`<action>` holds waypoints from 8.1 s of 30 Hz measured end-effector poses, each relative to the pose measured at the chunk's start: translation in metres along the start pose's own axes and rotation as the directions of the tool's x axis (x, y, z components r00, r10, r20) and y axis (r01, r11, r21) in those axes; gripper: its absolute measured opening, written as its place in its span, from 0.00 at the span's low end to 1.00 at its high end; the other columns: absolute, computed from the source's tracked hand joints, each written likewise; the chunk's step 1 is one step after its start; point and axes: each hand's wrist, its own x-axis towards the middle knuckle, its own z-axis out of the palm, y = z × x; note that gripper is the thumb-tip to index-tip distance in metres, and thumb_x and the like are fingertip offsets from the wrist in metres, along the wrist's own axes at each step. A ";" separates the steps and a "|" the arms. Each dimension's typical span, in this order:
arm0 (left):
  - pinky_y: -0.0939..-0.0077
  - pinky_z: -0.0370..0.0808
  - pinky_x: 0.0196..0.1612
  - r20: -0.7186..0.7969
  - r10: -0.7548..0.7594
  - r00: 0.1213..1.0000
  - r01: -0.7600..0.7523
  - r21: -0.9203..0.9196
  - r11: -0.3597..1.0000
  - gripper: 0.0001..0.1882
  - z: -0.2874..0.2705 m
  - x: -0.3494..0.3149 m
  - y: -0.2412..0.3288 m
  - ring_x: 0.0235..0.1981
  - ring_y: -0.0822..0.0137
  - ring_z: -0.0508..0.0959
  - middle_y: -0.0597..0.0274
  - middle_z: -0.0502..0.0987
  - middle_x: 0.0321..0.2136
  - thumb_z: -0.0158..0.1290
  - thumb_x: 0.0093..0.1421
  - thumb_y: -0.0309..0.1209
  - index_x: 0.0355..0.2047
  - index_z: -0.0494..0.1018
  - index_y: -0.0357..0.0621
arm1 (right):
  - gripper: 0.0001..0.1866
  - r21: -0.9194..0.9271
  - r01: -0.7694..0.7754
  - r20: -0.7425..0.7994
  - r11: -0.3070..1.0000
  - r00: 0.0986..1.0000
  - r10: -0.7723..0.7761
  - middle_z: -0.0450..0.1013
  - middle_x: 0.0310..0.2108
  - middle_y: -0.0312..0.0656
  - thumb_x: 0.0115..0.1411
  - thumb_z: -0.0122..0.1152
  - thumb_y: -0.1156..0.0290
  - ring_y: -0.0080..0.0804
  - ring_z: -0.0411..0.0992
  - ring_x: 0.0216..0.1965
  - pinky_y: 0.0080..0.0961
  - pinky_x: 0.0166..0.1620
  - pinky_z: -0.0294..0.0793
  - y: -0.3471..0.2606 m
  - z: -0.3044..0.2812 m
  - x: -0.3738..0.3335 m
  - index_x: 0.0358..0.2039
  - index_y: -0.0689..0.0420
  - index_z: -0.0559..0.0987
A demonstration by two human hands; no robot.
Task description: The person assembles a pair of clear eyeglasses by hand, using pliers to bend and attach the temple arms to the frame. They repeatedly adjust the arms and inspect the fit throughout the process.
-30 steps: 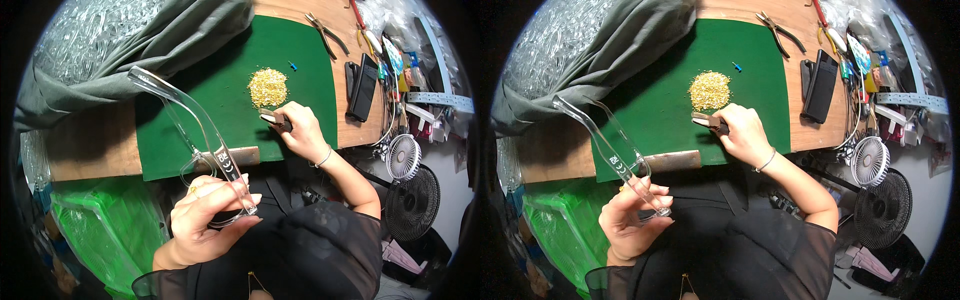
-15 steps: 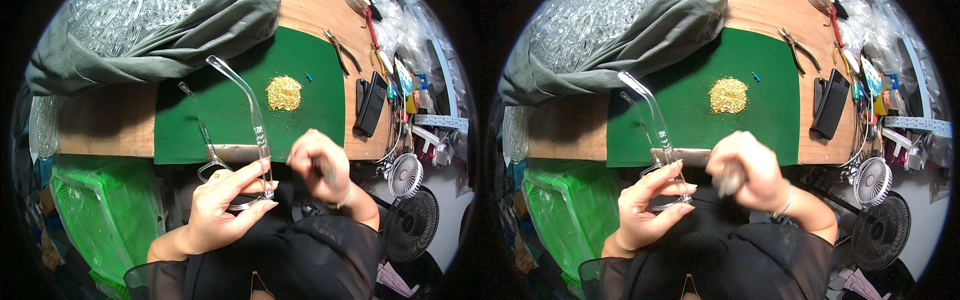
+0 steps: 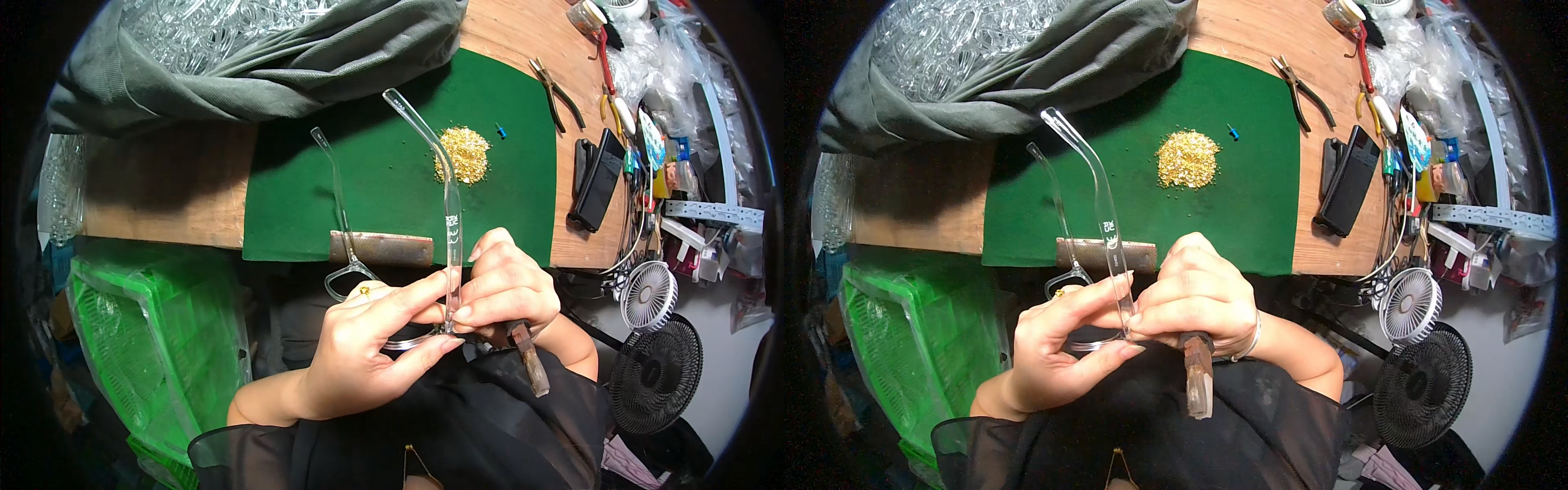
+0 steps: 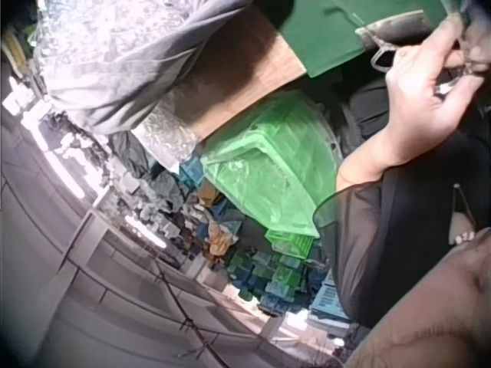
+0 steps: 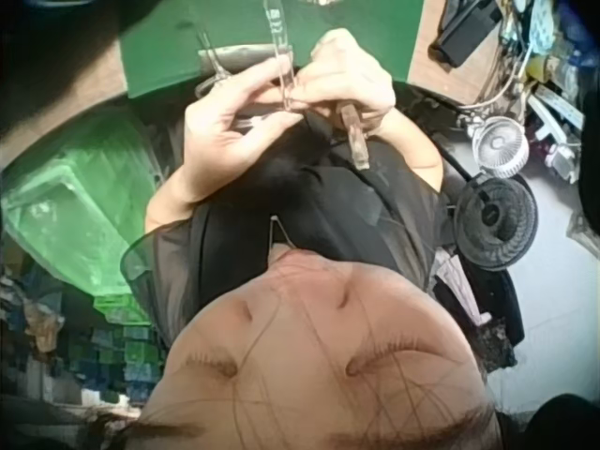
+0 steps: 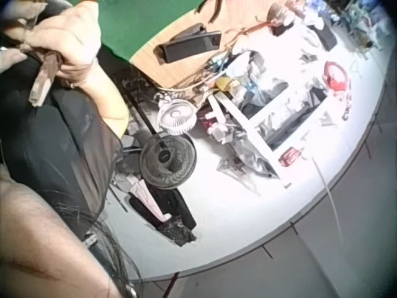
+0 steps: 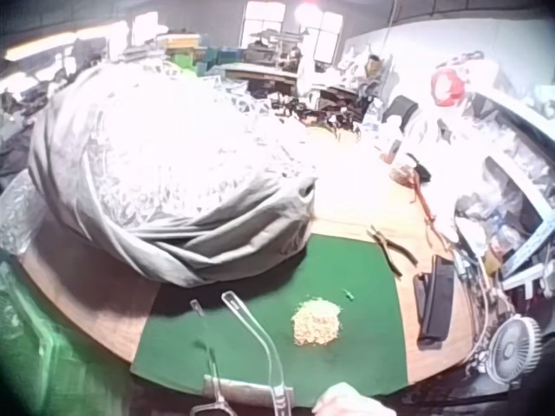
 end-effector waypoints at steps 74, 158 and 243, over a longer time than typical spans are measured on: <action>0.79 0.70 0.32 -0.012 0.063 0.998 -0.063 0.000 0.998 0.29 0.001 0.002 -0.007 0.28 0.65 0.78 0.58 0.79 0.31 0.64 0.41 0.24 0.46 0.71 0.33 | 0.09 0.091 -0.128 0.035 0.988 0.992 0.125 0.73 0.27 0.37 0.47 0.67 0.73 0.32 0.70 0.27 0.29 0.34 0.67 -0.001 0.004 -0.005 0.30 0.57 0.77; 0.77 0.74 0.34 0.005 0.052 0.999 -0.052 -0.048 0.998 0.29 0.000 -0.002 -0.010 0.29 0.65 0.79 0.54 0.79 0.30 0.64 0.39 0.22 0.45 0.70 0.30 | 0.10 0.128 -0.135 0.046 0.983 0.990 0.130 0.73 0.26 0.37 0.46 0.68 0.71 0.31 0.70 0.26 0.30 0.36 0.69 -0.002 0.004 -0.004 0.30 0.58 0.78; 0.79 0.58 0.29 0.220 0.104 0.970 -0.181 0.365 0.913 0.18 -0.004 -0.007 -0.002 0.28 0.79 0.74 0.79 0.78 0.31 0.57 0.45 0.27 0.40 0.76 0.51 | 0.15 -0.525 0.014 0.369 0.851 0.905 0.213 0.61 0.18 0.37 0.41 0.65 0.64 0.32 0.61 0.20 0.27 0.26 0.60 -0.004 -0.005 -0.018 0.18 0.56 0.66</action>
